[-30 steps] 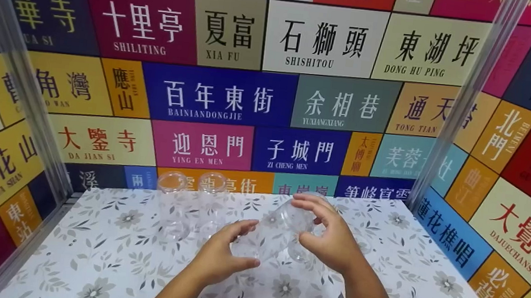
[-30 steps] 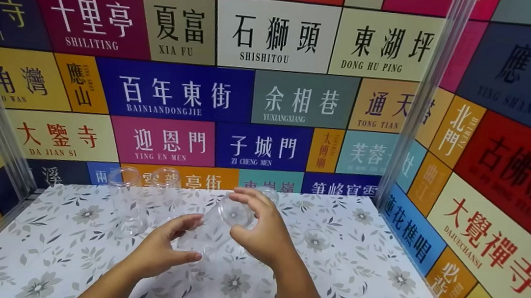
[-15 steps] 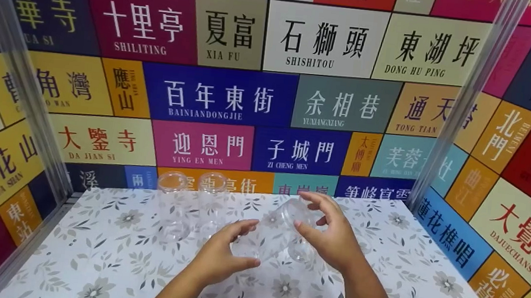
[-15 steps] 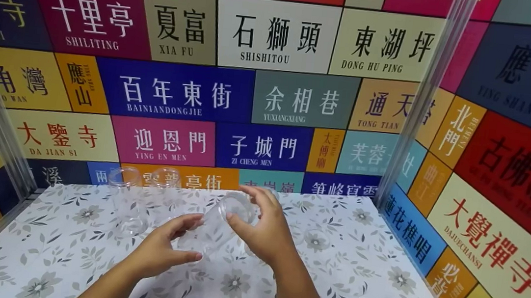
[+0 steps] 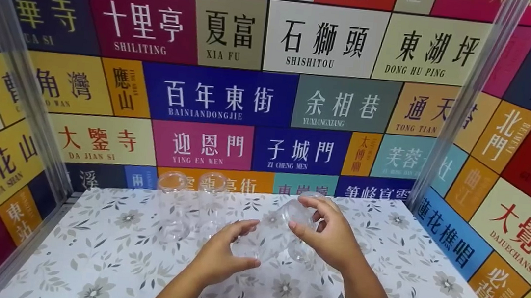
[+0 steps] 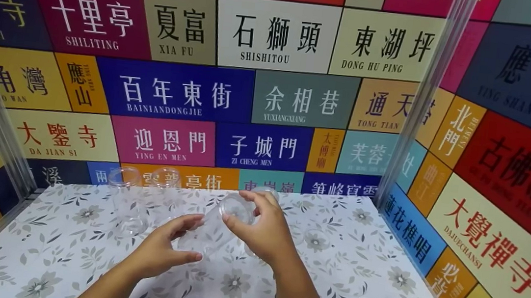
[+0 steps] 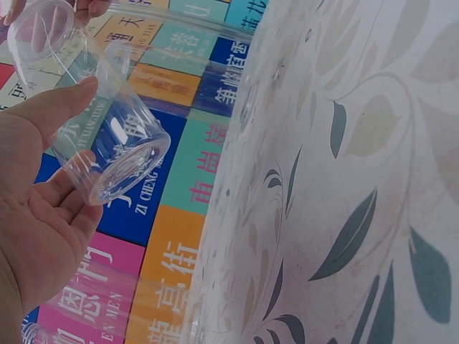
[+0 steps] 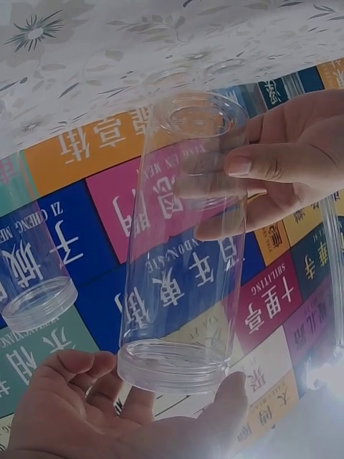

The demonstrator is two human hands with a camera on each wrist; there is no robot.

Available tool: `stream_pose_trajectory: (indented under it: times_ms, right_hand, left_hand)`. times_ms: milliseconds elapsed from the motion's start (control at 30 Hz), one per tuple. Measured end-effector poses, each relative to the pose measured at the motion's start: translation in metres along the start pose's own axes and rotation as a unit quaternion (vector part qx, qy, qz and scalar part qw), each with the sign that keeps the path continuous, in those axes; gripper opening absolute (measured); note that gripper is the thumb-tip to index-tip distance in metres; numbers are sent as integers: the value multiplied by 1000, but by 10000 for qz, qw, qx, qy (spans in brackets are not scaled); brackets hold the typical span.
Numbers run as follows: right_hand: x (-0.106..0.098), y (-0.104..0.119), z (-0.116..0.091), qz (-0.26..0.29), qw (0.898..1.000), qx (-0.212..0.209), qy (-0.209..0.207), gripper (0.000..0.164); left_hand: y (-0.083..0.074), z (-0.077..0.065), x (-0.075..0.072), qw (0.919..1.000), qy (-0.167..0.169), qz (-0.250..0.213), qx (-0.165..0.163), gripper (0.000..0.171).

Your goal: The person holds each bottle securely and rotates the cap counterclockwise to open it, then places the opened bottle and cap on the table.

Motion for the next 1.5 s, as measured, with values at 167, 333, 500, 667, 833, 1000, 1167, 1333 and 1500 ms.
stream_pose_trajectory:
  times_ms: [167,333,500,667,833,1000,1167,1333,1500]
  right_hand:
    - [0,4,-1,103,9995,-305,11,54]
    - [-1,10,-2,149,9978,-646,-38,57]
    - [-1,13,-2,232,9965,-799,32,64]
    - [0,14,-2,299,9959,-850,81,68]
    - [1,14,-3,413,9951,-891,127,70]
    - [1,14,-4,541,9955,-770,146,67]
    - [1,4,-3,182,9994,-263,110,71]
    - [3,-5,-1,-125,9995,247,133,74]
    - [4,-5,0,-168,9990,366,182,75]
  left_hand:
    - [-2,-1,0,10000,-6,-8,80,79]
    - [-4,-2,-1,9998,-22,-28,197,80]
    - [-3,-2,0,9999,-17,-28,95,80]
    - [-3,-1,0,9999,-1,41,143,81]
    - [-2,-1,-1,10000,-29,43,69,81]
    - [-3,-1,-1,9999,-39,15,128,81]
    - [-2,-2,0,9999,-10,-57,118,80]
    - [-2,-1,1,9998,12,-115,150,79]
    - [-1,-1,0,10000,10,-69,50,79]
Point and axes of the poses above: each hand's wrist, its own z-axis towards the middle knuckle, its own x-axis out of the palm, y = z × x, the point moved 10 cm from there along z, towards the middle knuckle, and after that the axes turned 8 degrees about -z, right-handed, at the moved point
